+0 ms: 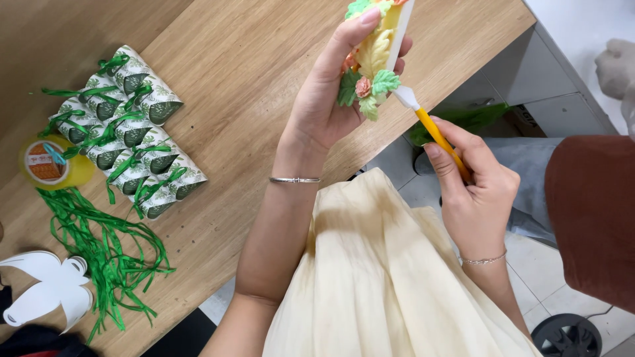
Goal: The person arranges small flower- and leaf-shaped wax pieces on a white candle to form a floral decoration, pressing them with a small spatula tool. They also scoop green wax pieces from a melting pot with a ladle and dip the spatula into a cup of water between presses.
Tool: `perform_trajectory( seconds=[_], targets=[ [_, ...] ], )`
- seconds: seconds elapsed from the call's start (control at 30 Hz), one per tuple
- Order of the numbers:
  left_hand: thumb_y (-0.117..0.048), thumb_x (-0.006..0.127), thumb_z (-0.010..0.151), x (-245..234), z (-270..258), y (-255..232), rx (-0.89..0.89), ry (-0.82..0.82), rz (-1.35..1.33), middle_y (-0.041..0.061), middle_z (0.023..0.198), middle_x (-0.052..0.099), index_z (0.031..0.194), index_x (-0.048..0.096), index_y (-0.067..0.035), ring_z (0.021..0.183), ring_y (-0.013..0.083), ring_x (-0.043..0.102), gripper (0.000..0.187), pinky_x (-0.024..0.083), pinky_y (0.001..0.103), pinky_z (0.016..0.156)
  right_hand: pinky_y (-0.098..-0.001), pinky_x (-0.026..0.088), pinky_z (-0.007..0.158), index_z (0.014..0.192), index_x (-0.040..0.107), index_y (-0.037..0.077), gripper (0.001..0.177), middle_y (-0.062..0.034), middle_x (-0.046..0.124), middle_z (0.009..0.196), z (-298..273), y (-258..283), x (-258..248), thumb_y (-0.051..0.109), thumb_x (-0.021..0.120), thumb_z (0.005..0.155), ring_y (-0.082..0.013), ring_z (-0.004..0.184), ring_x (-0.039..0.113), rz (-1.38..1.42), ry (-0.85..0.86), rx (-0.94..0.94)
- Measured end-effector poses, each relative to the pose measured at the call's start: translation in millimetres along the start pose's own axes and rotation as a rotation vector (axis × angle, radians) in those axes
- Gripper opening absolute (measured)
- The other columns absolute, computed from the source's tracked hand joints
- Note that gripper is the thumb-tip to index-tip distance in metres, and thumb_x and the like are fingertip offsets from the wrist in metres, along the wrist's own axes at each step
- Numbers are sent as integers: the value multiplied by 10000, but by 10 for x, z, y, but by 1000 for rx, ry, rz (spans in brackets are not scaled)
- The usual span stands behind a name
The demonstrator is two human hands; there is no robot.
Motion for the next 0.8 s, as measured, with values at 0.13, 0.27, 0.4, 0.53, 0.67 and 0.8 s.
perform_trajectory(
  seconds=[0.13, 0.27, 0.4, 0.53, 0.67, 0.8],
  targets=[
    [-321, 715, 985, -24, 22, 5, -4, 16, -25, 162, 1092, 708, 1316, 594, -12, 892, 190, 715, 469, 616, 321, 813, -177, 380, 613, 1293, 726, 47, 265, 10, 617, 814, -16, -6, -11, 72, 770, 1033, -27, 674, 435, -38, -28, 16],
    [-320, 709, 968, -16, 23, -29, -8, -11, -62, 147, 1081, 716, 1257, 607, -35, 882, 183, 721, 418, 612, 302, 802, -172, 420, 640, 1295, 715, 44, 258, 6, 701, 927, -48, 10, -24, 69, 760, 1042, -14, 703, 496, -35, -5, -61],
    [-334, 704, 984, -37, 33, -28, -17, -12, -48, 133, 1076, 716, 1227, 624, -19, 881, 176, 723, 405, 610, 301, 788, -174, 416, 639, 1301, 718, 45, 262, 9, 692, 910, -46, 18, -39, 73, 765, 1045, -14, 702, 490, -41, 0, -59],
    [-353, 690, 999, -28, 58, -19, -26, 11, -35, 112, 1071, 720, 1193, 648, -5, 883, 160, 724, 401, 612, 295, 763, -175, 377, 605, 1303, 729, 52, 269, 8, 637, 835, -43, -14, -66, 78, 770, 1039, -21, 674, 445, -11, -24, 22],
    [-359, 679, 1015, -27, 79, 0, -25, 29, -31, 100, 1072, 721, 1180, 654, 2, 887, 153, 725, 398, 616, 294, 756, -182, 370, 601, 1298, 733, 53, 266, -2, 638, 836, -54, -3, -73, 69, 775, 1036, -28, 674, 444, -8, -20, 18],
    [-357, 675, 1021, -14, 88, 24, -26, 27, -35, 101, 1076, 719, 1184, 650, 0, 894, 157, 725, 393, 619, 297, 762, -183, 416, 645, 1314, 721, 50, 272, -13, 696, 926, -32, 12, -69, 64, 775, 1047, -27, 717, 490, -24, -16, -56]
  ],
)
Point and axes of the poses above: each hand's wrist, its own z-axis towards the middle knuckle, its own x-axis out of the palm, y = z × x, the point moved 1 cm from there along z, towards the middle knuckle
